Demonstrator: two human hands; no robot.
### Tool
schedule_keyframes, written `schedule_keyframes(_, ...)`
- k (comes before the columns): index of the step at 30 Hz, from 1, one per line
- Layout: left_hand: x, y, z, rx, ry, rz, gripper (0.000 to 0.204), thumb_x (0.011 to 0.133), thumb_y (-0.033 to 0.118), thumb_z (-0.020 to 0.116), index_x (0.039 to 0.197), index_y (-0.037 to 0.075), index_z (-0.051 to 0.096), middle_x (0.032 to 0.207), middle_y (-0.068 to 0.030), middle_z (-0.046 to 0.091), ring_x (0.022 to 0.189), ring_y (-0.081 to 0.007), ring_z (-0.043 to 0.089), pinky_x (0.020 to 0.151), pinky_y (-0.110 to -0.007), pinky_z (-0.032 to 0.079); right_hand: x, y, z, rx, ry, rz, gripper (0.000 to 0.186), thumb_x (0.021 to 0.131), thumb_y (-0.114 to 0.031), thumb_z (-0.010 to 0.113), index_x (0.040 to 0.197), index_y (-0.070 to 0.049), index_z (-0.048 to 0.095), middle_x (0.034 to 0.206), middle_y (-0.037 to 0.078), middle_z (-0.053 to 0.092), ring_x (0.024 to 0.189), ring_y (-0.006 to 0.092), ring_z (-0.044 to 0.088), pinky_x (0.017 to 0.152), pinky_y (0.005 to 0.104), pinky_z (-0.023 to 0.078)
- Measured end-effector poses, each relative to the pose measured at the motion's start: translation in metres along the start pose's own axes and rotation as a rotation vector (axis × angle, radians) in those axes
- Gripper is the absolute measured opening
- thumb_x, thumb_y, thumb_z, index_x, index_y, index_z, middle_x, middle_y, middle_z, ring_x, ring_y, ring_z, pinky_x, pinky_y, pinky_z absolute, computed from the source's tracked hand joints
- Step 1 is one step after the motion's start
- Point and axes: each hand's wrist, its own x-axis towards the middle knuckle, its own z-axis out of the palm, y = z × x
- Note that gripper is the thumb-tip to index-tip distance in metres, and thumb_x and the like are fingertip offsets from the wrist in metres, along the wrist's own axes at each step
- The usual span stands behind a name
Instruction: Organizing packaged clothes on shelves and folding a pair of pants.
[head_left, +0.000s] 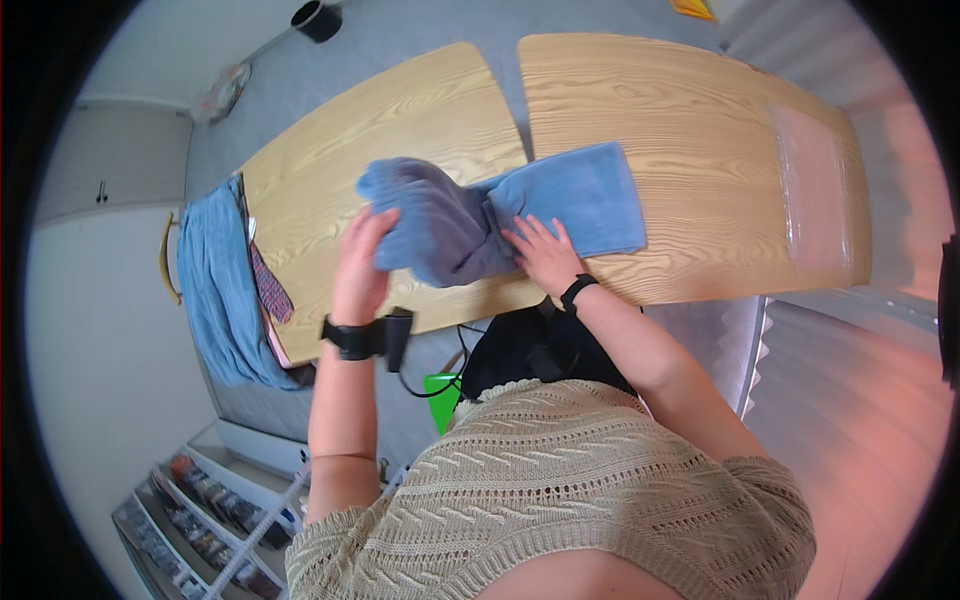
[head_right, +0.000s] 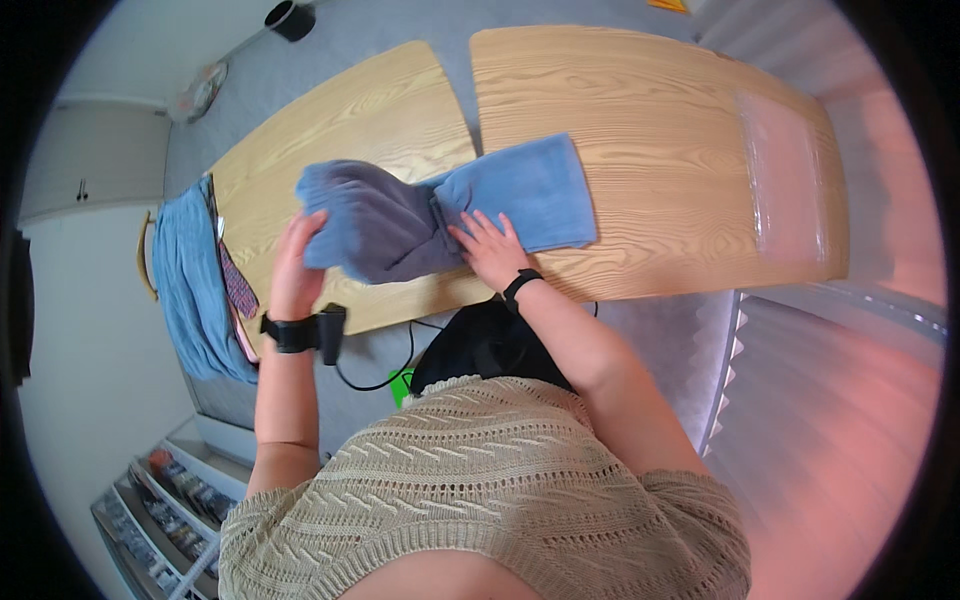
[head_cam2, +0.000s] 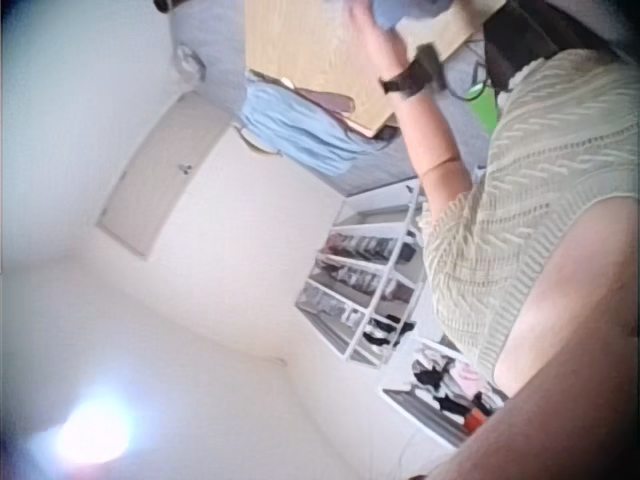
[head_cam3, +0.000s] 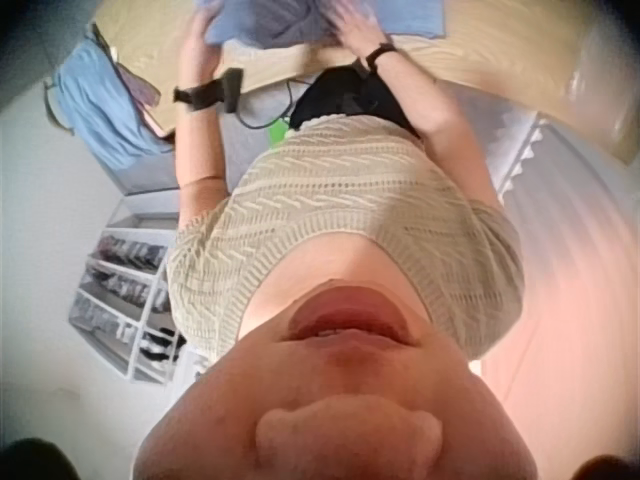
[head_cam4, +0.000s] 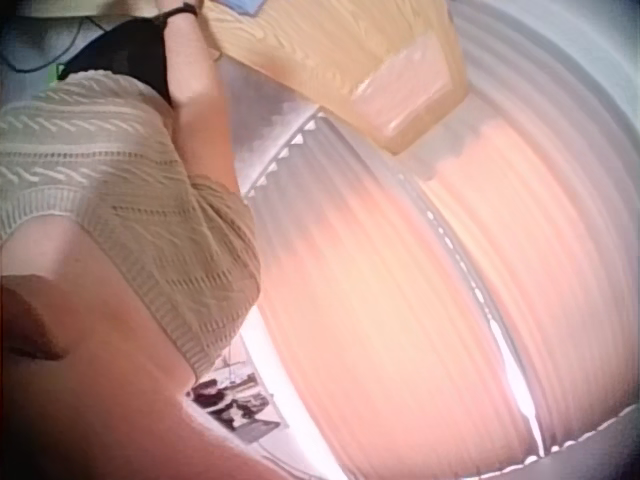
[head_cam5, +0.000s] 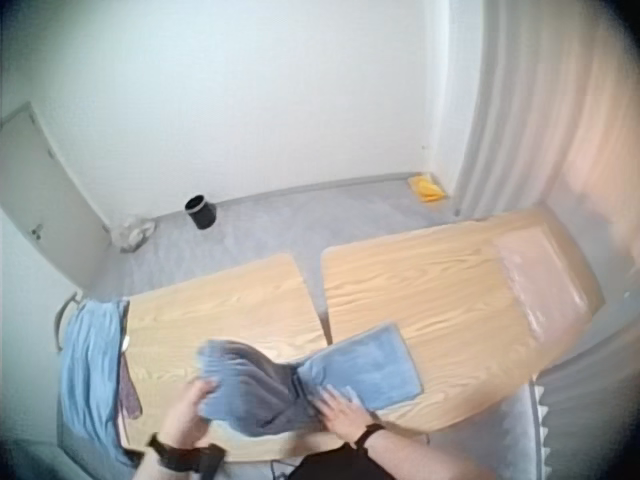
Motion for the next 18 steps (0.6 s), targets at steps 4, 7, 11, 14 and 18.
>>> schedule_keyframes(4,0.024,-0.022,0.142,0.156,-0.109,-0.029,0.022,0.083,0.018,0.061,0.094,-0.001,0.056,0.086,-0.0066,0.061,0.078,-0.0145,0.057,0.069,-0.030,0.047,0.003,0.009,0.027,-0.011,0.001,-0.031,0.051,0.085,-0.028,0.050,0.134,-0.018,0.040,0.141,0.008,0.037,0.133,0.0245,0.030,0.108,0.0498,0.018)
schedule_keyframes(7,0.062,-0.101,0.185,0.553,-0.292,0.007,0.023,0.086,0.019,0.057,0.096,-0.002,0.056,0.086,-0.0088,0.060,0.081,-0.0158,0.056,0.071,-0.029,0.046,0.011,-0.007,0.039,0.830,0.206,0.076,0.044,0.090,-0.030,0.046,0.130,-0.013,0.043,0.139,0.009,0.038,0.130,0.0241,0.032,0.109,0.0419,0.022)
schedule_keyframes(11,0.061,-0.138,0.178,0.689,-0.620,0.153,0.027,0.092,0.020,0.052,0.108,-0.002,0.056,0.097,-0.0085,0.061,0.094,-0.0148,0.055,0.083,-0.026,0.044,0.008,-0.014,0.058,0.823,0.076,0.232,0.043,0.091,-0.033,0.045,0.128,-0.011,0.044,0.137,0.009,0.041,0.127,0.0239,0.036,0.107,0.0397,0.026)
schedule_keyframes(14,0.056,-0.110,0.143,0.740,-0.608,0.199,0.022,0.093,0.009,0.047,0.111,0.003,0.058,0.106,-0.0071,0.062,0.098,-0.0154,0.056,0.086,-0.027,0.044,0.009,0.000,0.071,0.826,0.072,0.307,0.042,0.092,-0.035,0.044,0.127,-0.010,0.045,0.135,0.009,0.043,0.125,0.0237,0.039,0.105,0.0381,0.029)
schedule_keyframes(18,0.059,-0.100,0.059,0.925,-0.429,0.243,0.025,0.086,0.003,0.049,0.109,0.001,0.060,0.107,-0.0167,0.062,0.101,-0.0294,0.059,0.088,-0.033,0.045,0.016,-0.002,0.031,0.772,0.105,0.234,0.043,0.089,-0.032,0.049,0.126,-0.011,0.045,0.131,0.014,0.046,0.119,0.0299,0.044,0.100,0.0407,0.034)
